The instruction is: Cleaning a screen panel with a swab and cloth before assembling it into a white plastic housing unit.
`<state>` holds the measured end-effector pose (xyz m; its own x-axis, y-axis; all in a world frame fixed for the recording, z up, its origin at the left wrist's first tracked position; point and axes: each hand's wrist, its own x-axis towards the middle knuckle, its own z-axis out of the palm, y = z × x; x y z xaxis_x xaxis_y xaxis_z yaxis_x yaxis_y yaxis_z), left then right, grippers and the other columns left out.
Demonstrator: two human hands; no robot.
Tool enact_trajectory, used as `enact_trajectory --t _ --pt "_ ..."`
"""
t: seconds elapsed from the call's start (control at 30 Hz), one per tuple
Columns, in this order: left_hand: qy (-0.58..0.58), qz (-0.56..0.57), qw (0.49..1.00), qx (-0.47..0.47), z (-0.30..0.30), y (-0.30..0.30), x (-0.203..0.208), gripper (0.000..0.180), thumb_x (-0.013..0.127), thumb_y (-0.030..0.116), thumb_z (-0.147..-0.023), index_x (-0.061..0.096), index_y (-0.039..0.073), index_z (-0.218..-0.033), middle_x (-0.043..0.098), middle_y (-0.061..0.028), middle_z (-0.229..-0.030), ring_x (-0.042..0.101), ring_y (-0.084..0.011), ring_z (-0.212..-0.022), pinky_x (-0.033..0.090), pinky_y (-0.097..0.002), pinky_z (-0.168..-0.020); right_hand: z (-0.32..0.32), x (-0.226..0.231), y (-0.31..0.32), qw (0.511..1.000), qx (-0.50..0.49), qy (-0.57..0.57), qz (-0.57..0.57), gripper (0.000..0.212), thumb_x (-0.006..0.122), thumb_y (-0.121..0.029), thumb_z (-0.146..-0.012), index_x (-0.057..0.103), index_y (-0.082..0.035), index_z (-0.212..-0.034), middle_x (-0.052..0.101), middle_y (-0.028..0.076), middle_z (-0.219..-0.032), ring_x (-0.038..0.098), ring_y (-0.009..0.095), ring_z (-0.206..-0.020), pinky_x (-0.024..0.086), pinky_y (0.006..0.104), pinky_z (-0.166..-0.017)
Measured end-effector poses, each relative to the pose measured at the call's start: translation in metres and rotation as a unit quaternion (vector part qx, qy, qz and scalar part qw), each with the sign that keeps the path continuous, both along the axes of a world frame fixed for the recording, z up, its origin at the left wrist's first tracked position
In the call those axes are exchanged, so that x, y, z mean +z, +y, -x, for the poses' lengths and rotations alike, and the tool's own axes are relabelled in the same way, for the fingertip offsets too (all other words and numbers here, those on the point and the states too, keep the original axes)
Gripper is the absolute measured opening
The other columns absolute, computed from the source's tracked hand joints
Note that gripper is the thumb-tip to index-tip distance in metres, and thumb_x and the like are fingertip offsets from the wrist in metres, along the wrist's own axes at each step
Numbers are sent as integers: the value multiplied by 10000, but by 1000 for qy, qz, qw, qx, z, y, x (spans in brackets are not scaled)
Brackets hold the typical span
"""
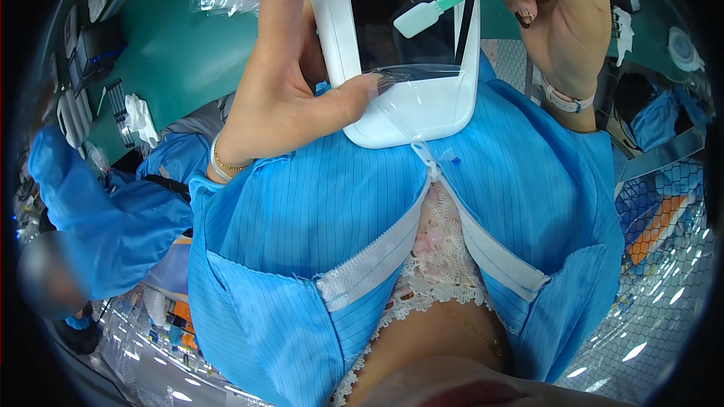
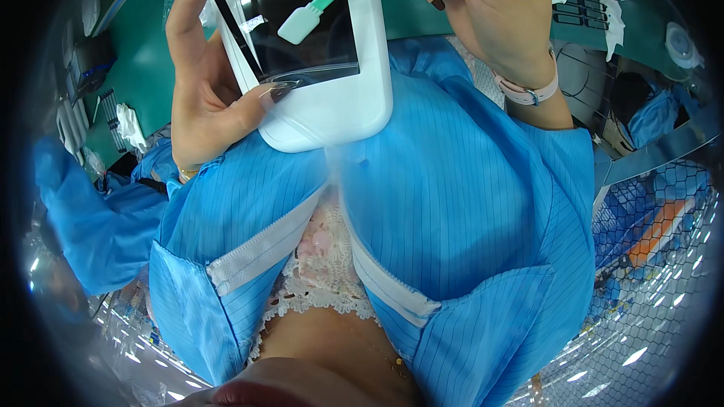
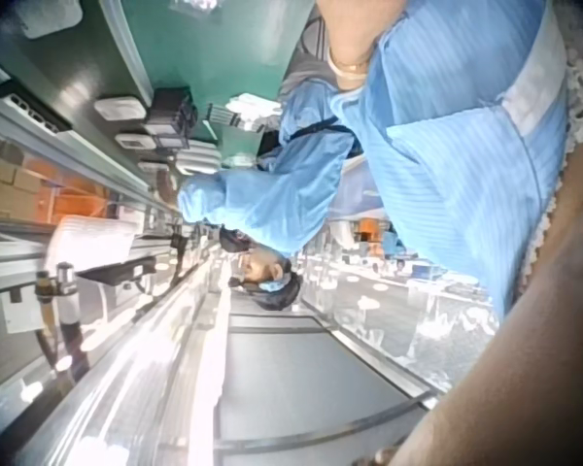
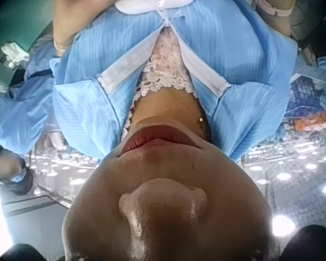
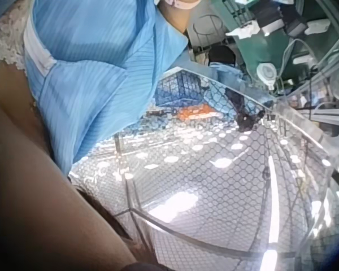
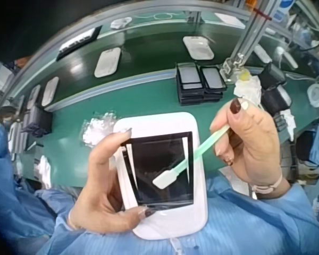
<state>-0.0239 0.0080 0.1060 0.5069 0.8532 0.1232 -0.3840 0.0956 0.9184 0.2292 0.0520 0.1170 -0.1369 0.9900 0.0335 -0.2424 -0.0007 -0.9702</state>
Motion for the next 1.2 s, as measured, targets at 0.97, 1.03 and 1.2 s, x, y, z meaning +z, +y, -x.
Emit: enact_trajectory --t 0.97,1.03,1.2 --pt "100 67 990 73 -17 -7 27 991 674 -43 -681 71 91 -1456 359 -186 -1390 459 -221 -1252 391 -330 -1026 -21 35 8 987 -104 36 -118 294 367 -231 -1045 571 -21 -1067 562 22 -731 429 74 -559 359 210 -513" --pt "135 33 988 68 -15 -6 22 990 673 -41 -682 71 90 -1456 360 -186 -1389 461 -223 -1251 393 -328 -1023 -14 33 6 983 -115 71 -125 284 374 -230 -1043 567 -22 -1058 557 20 -727 429 74 -557 358 207 -513" --pt "42 -20 998 40 -7 -2 3 987 672 -40 -712 56 95 -1471 336 -206 -1414 461 -237 -1254 390 -313 -1002 -10 25 4 982 -103 96 -127 265 405 -232 -1032 555 -18 -989 549 17 -692 416 73 -503 339 202 -471"
